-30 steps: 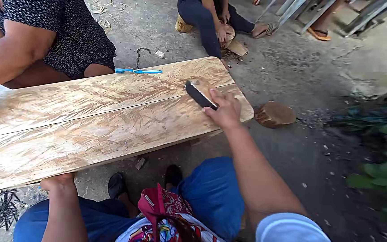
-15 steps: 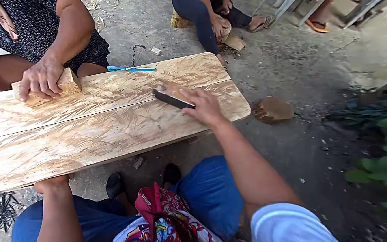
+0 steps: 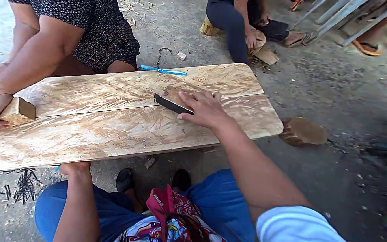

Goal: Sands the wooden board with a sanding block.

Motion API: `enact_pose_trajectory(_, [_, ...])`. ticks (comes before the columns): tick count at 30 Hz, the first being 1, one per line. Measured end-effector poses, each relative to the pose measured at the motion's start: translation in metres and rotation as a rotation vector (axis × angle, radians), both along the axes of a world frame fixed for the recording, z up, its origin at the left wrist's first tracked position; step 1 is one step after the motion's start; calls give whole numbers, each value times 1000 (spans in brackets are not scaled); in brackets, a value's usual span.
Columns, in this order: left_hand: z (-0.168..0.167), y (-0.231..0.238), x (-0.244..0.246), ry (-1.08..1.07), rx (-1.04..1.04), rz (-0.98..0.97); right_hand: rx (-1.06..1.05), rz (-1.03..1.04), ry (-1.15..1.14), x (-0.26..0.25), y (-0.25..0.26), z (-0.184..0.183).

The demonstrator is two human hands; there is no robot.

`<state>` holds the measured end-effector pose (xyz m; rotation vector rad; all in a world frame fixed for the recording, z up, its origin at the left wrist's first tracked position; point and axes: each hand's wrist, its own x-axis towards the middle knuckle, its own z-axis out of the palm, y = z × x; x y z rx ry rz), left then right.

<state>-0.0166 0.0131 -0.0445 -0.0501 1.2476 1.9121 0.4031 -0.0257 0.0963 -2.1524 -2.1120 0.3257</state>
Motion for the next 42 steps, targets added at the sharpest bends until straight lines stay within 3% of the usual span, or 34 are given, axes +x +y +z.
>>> enact_pose_trajectory(4, [-9,1,-8,18,21,-17,44,-147,31,-51,20,-3])
enact_pose_trajectory(9, [-6,-7,-10,72,50,-98,33,27,20,-42,26,-3])
enact_pose_trajectory(12, [-15,-19,-27,142,143,-266,51,-4,20,3,15,-5])
enact_pose_trajectory(18, [0,-13,-8,90,74,-146,24,-299,-22,155,-41,-11])
enact_pose_trajectory(21, [6,-12,1,75,53,-127,16,-369,-19,175,-43,-14])
enact_pose_trajectory(25, [2,-10,-1,87,58,-121,86,-243,-51,118,-13,-18])
enact_pose_trajectory(29, [-1,-10,-9,100,73,-164,248,0,42,-21,37,-26])
enact_pose_trajectory(31, [-6,-16,-16,147,123,-190,187,65,72,-74,53,-16])
enact_pose_trajectory(33, [-10,-24,-24,235,153,-246,102,88,86,-89,54,-6])
enact_pose_trajectory(34, [-13,-26,-28,296,167,-288,86,79,91,-84,50,-3])
enact_pose_trajectory(37, [11,-24,-6,191,65,-144,89,-6,91,-32,27,-1])
enact_pose_trajectory(42, [-8,-17,-17,154,112,-142,128,-272,-48,113,-22,-15])
